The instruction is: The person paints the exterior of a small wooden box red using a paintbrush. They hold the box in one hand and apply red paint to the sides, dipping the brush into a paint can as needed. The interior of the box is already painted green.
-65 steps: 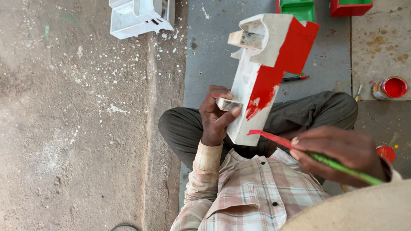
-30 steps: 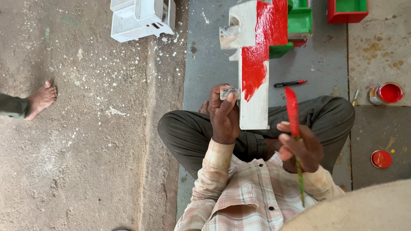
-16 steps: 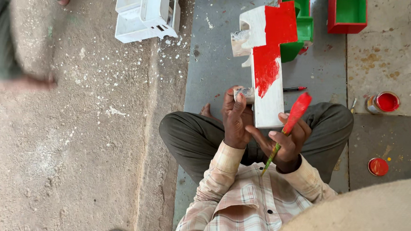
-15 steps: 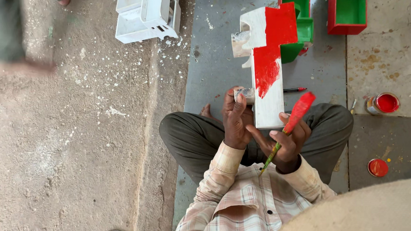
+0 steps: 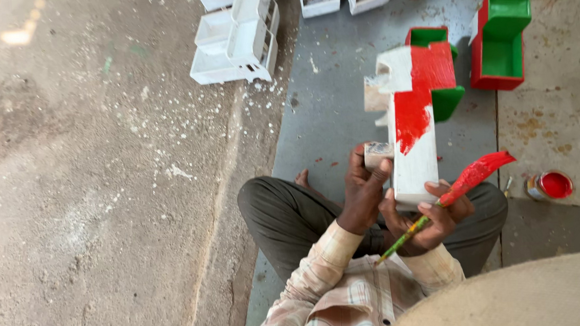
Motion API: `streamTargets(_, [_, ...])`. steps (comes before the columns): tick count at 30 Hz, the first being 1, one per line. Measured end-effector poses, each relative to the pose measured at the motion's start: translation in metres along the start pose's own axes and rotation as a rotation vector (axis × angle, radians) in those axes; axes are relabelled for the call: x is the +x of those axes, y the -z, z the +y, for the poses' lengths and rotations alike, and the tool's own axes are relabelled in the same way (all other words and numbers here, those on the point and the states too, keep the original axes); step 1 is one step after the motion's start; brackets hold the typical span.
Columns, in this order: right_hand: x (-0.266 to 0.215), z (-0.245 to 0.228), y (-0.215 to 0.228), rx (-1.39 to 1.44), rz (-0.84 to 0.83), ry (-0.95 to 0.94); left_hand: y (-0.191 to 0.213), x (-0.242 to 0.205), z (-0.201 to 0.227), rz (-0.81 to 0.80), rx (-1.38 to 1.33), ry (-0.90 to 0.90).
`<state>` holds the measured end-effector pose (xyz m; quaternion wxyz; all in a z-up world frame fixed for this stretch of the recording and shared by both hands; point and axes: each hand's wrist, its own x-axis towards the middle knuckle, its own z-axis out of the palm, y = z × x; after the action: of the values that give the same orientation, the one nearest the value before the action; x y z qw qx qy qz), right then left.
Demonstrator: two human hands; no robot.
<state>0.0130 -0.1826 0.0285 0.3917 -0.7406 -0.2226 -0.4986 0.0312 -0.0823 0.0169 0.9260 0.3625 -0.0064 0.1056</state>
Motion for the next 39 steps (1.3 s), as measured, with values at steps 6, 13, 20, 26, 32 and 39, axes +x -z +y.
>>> streamTargets(6, [0.011,-0.002,0.003,-0.036,0.023,0.040,0.002,0.004,-0.001,-0.031,0.141,0.034])
streamTargets(13, [0.022,0.005,-0.006,-0.059,0.074,0.083,-0.007,0.016,0.004,0.027,-0.147,0.152])
streamTargets(20, [0.036,0.006,-0.003,-0.043,0.076,0.139,-0.005,0.010,-0.003,-0.104,-0.063,0.072])
streamTargets(26, [0.037,0.005,0.004,-0.055,0.013,0.154,0.018,0.022,-0.001,-0.218,0.285,0.058])
streamTargets(32, [0.040,0.002,0.004,-0.062,0.062,0.151,0.022,0.026,-0.002,-0.213,0.215,0.070])
streamTargets(39, [0.048,0.009,0.002,0.038,0.074,0.076,0.020,0.026,0.019,-0.211,0.430,-0.011])
